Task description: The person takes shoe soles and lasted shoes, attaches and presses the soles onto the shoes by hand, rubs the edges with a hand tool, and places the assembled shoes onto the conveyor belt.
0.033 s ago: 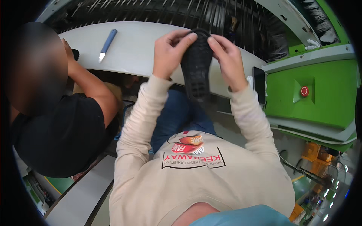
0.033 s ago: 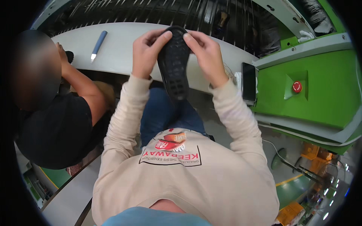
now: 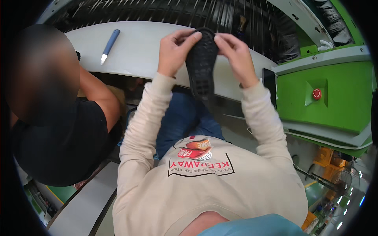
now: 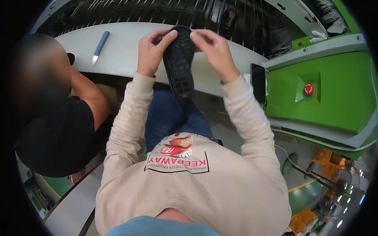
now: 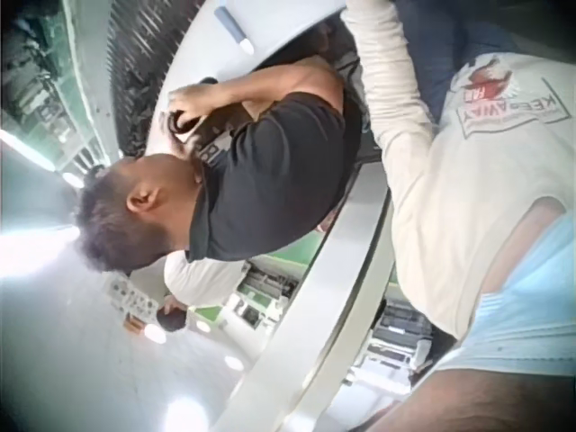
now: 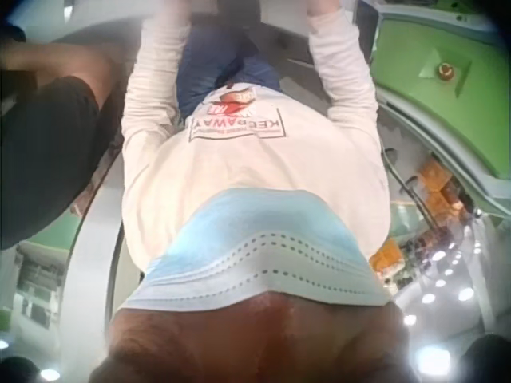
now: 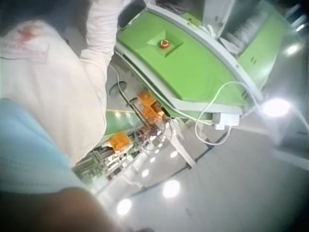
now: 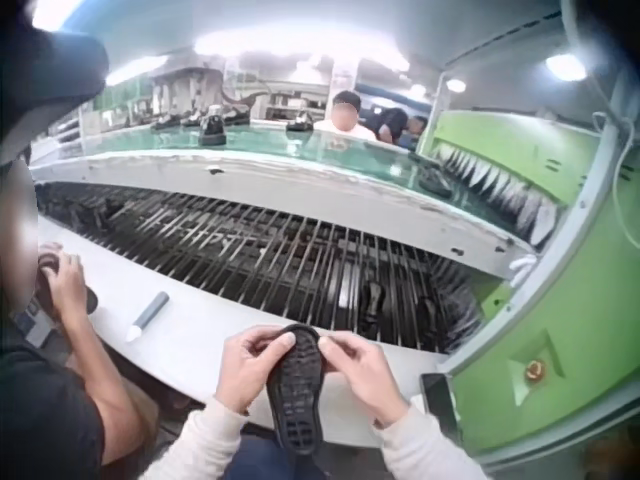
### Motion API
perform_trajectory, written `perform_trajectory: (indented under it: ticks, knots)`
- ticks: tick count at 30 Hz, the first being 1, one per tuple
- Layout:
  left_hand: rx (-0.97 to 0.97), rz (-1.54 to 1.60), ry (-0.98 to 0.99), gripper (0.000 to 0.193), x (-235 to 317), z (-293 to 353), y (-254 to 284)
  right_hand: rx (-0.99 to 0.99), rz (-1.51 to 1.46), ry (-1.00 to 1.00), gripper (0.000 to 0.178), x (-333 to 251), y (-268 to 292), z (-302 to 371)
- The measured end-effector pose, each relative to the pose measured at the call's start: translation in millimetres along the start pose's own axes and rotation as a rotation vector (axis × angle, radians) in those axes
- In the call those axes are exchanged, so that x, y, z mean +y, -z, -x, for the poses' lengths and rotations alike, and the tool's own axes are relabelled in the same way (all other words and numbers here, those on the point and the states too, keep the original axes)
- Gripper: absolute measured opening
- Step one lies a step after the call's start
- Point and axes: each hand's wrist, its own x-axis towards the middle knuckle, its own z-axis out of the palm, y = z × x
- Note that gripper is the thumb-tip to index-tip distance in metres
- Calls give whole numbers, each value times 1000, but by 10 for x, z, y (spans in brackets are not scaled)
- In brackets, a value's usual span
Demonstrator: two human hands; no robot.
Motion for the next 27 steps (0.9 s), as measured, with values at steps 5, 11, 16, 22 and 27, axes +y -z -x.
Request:
perform_trajectory:
  ticks: [5,11,16,22,27]
  knots:
    - [151,-153,171,39,-798,-333,238,524,1348,-40,74,560,1591,-1097]
    - [128,-487,-10,39,-750,-325,221,424,1304,-563,103,1140,3093,-1406]
    - [162,-472,-7,38,-716,-208,200,524,1338,-377,101,1473,3106,-1339]
    - [126,-402,58,33,-706,-220,108,665,1335,-598,78,985,3193,-1511]
    - [126,-377,52,34,-753,-229,173,627,236,3,60,663,2838,-1414]
